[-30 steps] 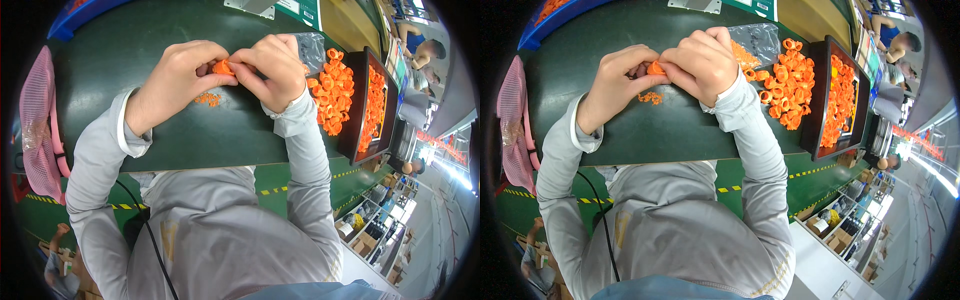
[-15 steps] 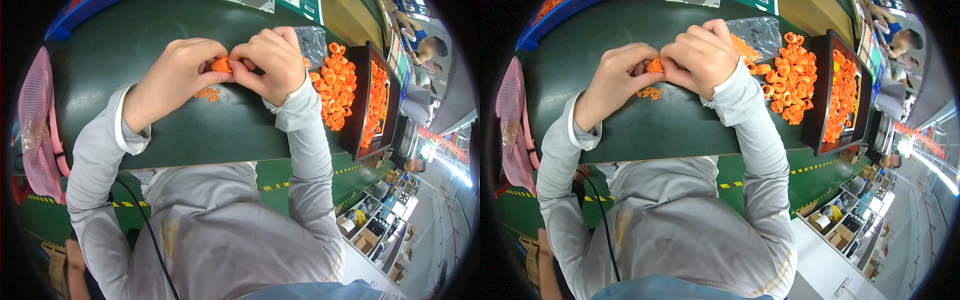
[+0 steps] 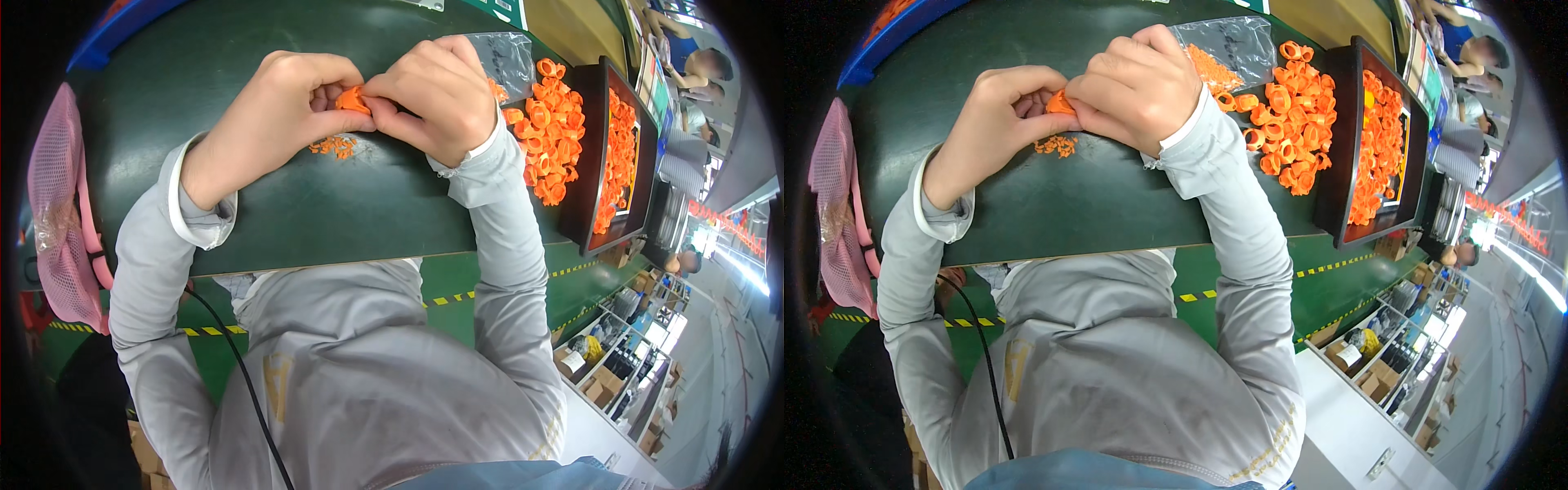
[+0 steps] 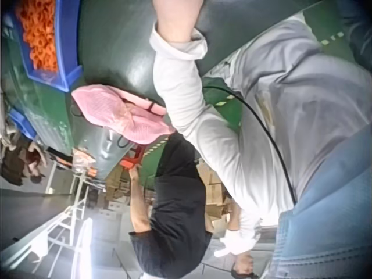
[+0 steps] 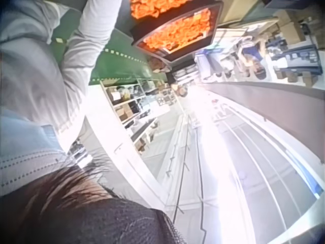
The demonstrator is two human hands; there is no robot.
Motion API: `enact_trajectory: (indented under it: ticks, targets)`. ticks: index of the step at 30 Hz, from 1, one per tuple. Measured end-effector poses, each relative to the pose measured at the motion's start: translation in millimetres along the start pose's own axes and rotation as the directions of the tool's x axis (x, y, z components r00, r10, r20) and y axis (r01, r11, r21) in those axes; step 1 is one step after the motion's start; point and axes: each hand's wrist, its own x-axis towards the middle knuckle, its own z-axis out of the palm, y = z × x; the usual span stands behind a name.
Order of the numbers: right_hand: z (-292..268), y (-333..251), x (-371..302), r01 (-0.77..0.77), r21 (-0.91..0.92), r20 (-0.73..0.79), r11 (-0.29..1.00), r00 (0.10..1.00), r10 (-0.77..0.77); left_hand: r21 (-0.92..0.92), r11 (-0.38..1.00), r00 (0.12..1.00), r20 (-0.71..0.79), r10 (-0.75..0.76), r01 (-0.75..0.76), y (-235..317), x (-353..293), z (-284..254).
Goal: Assembling small orange plastic components at a workbench in a factory.
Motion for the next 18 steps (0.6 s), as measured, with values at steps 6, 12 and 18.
enact_trajectory:
  ticks: [6,12,18]
  targets:
    - [1.8,4.9,-3.9,-0.016,0.045,-0.03,0.999,0.999,0.017,-0.071,0.991,0.994,0.032,-0.107,0.109,5.6,0.2,-3.3]
    - [-5.0,19.4,-8.3,-0.197,-0.003,0.029,0.98,0.98,0.197,0.72,0.652,0.95,0.033,0.31,-0.238,7.1,5.4,-25.8]
    - [0.0,38.3,-17.6,-0.239,-0.097,0.112,0.966,0.962,0.249,0.799,0.516,0.928,0.133,0.349,-0.309,-2.2,5.5,-32.4]
